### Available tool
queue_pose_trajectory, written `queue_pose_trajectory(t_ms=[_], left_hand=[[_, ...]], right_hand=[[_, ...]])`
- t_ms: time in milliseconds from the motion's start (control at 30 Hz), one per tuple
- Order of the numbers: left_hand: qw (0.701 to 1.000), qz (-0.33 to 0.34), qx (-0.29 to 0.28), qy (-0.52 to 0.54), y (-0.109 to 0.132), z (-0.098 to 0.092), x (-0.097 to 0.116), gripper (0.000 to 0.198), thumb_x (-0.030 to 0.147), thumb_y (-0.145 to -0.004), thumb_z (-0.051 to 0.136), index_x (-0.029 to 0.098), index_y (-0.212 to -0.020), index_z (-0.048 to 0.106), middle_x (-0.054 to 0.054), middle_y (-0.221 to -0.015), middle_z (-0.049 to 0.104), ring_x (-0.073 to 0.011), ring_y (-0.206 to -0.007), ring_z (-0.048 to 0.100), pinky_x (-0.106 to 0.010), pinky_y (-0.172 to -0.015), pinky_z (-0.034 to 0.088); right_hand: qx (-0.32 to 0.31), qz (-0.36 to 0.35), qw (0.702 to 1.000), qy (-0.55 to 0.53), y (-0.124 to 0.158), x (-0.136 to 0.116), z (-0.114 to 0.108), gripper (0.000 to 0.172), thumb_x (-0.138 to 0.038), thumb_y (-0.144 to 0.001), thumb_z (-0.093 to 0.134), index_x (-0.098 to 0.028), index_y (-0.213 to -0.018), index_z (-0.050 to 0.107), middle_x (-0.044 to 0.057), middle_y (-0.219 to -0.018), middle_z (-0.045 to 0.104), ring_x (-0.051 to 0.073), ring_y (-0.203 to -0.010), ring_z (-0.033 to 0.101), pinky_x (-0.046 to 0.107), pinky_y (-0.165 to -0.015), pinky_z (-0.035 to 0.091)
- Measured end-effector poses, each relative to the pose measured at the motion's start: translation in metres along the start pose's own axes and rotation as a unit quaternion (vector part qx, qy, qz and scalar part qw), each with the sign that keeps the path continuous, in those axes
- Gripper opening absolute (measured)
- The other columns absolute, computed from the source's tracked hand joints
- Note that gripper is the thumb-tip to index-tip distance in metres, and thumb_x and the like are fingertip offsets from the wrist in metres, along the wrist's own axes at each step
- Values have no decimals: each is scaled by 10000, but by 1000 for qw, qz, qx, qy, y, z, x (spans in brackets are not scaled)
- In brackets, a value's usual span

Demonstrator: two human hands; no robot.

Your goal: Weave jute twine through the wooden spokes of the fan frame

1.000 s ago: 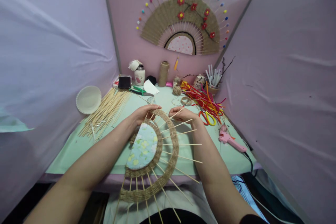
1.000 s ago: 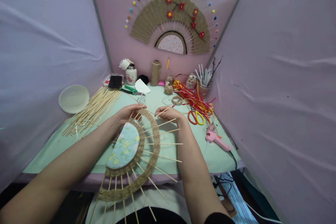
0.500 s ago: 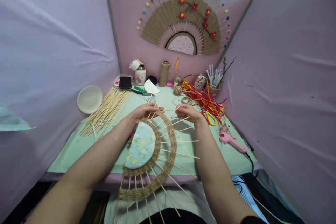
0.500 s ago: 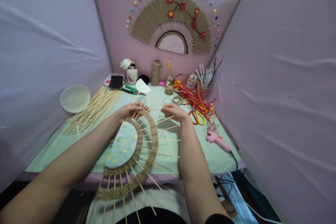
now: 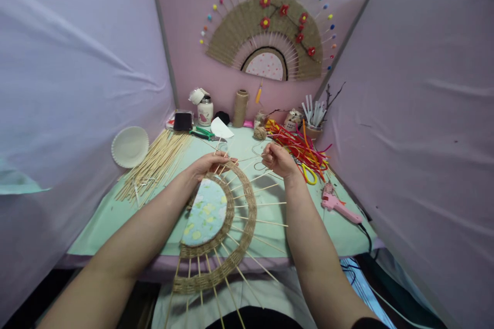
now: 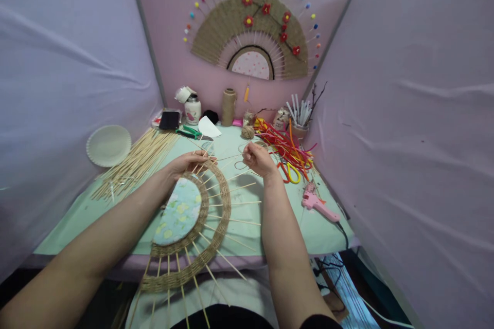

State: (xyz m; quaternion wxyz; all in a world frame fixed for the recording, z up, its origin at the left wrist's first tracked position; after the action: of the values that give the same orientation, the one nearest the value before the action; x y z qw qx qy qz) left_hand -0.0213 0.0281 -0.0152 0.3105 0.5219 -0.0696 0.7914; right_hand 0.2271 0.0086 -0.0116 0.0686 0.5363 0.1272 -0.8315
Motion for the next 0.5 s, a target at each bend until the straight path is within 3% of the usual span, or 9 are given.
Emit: queue_pose_trajectory(t_ms=[133,333,433,500], left_hand=[[999,26,-2,27,1,-7,8,145,57,-701,653,168,-676,564,-85,-951,729,-183,-904,681,-240,-752,526],[993,50,67,89,3,-17,19,156,28,-699,644,157,-680,558,-85,-899,729,-168,-858,693,-234,-774,531],[990,41,76,113,6,-18,20,145,32,-705,648,158,-703,574,-78,-899,729,-181,-878,692,-273,-841,522],[991,35,29,123,9,-18,20,109,71,-723,650,161,-745,593,-76,-959,723,-213,-967,674,-345,-921,494]], right_hand=[[5,20,999,25,-3,5,-1,349,-495,-717,722,-186,-743,564,-81,-496,311,57,-441,218,197,-428,174],[7,76,990,117,-7,18,5,340,-390,-638,774,-165,-845,624,-84,-509,399,39,-424,259,201,-424,160],[-69,152,968,187,-4,23,10,304,-353,-618,777,-129,-784,656,-73,-492,422,36,-427,289,204,-426,165],[-123,186,952,212,-1,25,13,286,-337,-606,781,-117,-745,664,-59,-495,452,40,-442,317,204,-430,175]])
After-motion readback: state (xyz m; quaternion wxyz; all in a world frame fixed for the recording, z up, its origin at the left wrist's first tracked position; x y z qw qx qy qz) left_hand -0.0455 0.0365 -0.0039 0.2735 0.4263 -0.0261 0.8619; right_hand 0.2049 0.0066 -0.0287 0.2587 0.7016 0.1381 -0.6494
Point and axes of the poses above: each hand's wrist, its own y-axis away from the middle knuckle, its own z-axis out of the palm, x = y × z, the point moved 1 cm from there along -y, towards the middle knuckle
